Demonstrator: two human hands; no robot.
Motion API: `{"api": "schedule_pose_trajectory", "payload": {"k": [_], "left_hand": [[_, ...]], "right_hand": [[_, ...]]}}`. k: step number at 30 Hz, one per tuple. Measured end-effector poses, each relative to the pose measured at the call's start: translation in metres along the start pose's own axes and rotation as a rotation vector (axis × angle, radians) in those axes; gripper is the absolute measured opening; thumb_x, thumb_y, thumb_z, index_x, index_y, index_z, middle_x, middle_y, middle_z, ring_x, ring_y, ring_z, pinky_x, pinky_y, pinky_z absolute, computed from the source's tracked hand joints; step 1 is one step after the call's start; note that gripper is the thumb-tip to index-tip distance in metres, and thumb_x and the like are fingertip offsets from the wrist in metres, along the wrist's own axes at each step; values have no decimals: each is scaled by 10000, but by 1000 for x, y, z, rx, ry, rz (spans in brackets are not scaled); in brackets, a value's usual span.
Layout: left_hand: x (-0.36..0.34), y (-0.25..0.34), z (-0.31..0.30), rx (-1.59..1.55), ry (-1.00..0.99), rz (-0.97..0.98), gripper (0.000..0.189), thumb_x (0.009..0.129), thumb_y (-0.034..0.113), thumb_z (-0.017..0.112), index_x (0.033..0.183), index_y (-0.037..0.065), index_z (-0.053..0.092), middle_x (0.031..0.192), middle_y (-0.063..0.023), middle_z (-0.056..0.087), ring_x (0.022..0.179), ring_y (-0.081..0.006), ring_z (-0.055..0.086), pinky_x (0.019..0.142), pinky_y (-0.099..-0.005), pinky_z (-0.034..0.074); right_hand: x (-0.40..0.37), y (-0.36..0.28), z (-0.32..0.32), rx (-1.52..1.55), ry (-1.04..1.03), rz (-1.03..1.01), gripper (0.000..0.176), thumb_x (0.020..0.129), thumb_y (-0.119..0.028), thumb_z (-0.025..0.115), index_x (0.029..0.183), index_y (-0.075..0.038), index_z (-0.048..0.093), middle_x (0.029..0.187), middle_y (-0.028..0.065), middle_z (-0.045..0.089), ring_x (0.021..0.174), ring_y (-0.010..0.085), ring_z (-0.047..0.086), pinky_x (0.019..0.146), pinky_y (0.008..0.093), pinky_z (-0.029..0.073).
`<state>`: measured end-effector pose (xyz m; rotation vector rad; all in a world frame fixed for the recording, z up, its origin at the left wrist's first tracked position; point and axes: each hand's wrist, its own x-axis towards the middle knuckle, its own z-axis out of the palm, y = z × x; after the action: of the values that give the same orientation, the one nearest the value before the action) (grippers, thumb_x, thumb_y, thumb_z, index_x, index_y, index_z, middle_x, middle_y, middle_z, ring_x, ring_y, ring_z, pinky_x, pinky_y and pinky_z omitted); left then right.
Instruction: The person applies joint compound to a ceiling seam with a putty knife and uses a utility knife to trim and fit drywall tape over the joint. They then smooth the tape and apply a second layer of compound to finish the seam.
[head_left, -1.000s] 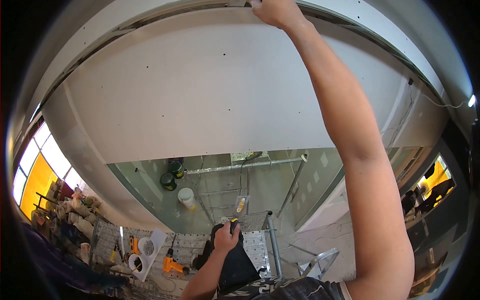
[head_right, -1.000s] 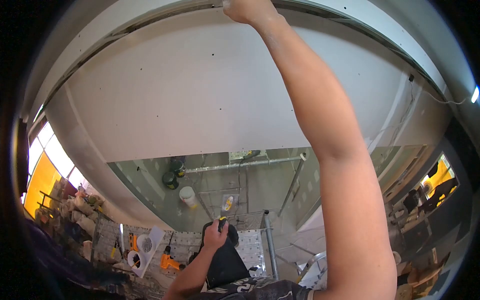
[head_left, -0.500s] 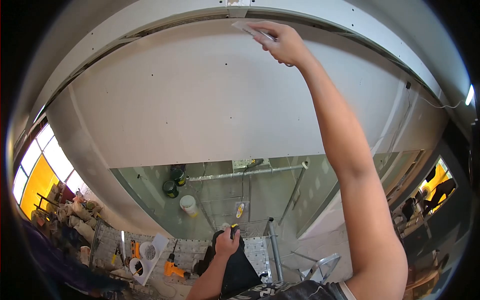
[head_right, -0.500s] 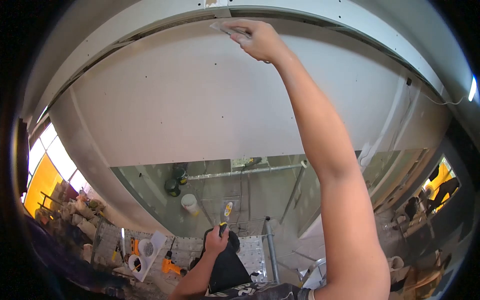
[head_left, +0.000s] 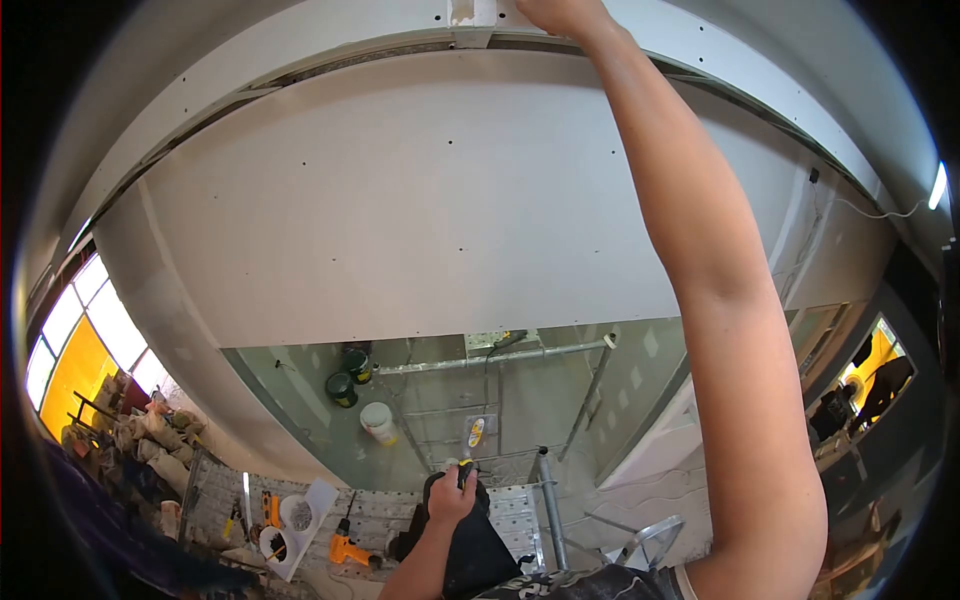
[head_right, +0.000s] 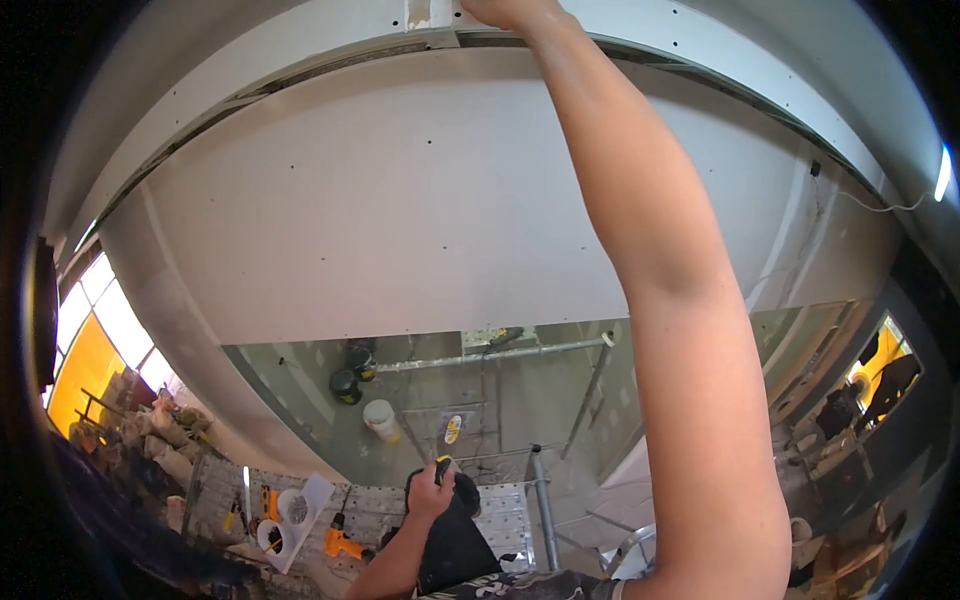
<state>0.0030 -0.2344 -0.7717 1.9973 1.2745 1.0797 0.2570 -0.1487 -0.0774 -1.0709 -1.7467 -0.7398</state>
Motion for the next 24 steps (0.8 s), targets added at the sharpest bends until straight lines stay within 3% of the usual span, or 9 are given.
{"api": "schedule_pose_trajectory", "payload": {"k": [5, 11, 18, 21, 24], "left_hand": [[2, 4, 0, -14, 9, 11, 353, 946, 363, 694, 991, 17, 640, 736, -248, 672, 716, -471, 674, 618, -556, 529], [1, -3, 4, -22, 14, 37, 360, 946, 370, 693, 970, 14, 639, 727, -242, 670, 708, -462, 677, 613, -546, 532], [-3, 4, 0, 26, 15, -18, 392, 948, 395, 680, 1036, 13, 662, 759, -251, 687, 732, -459, 690, 634, -541, 547], [-4, 16, -8, 73, -22, -37, 398, 947, 401, 681, 1065, 21, 673, 769, -252, 693, 743, -458, 695, 641, -539, 552], [-6, 27, -11, 147, 7, -4, 393, 945, 402, 682, 1068, 28, 672, 767, -248, 694, 746, -459, 695, 650, -542, 555]], "right_hand": [[5, 5, 17, 36, 122, -53, 330, 1044, -232, 578, 1328, -115, 696, 1336, 144, 689, 1250, 330, 646, 1081, 404, 493], [-4, -6, 12, 39, 55, 73, 343, 1052, -254, 566, 1332, -96, 686, 1333, 154, 686, 1255, 339, 639, 1083, 405, 493], [4, 1, 28, -3, 121, -5, 356, 1066, -273, 536, 1330, -88, 688, 1346, 160, 678, 1269, 348, 628, 1104, 417, 485], [-2, -7, 31, -13, 116, 77, 372, 1072, -280, 524, 1332, -65, 679, 1367, 164, 663, 1282, 344, 617, 1125, 418, 473], [-7, -8, 32, 5, -17, 171, 384, 1073, -288, 522, 1331, -46, 671, 1377, 164, 657, 1289, 342, 611, 1138, 423, 465]]}}
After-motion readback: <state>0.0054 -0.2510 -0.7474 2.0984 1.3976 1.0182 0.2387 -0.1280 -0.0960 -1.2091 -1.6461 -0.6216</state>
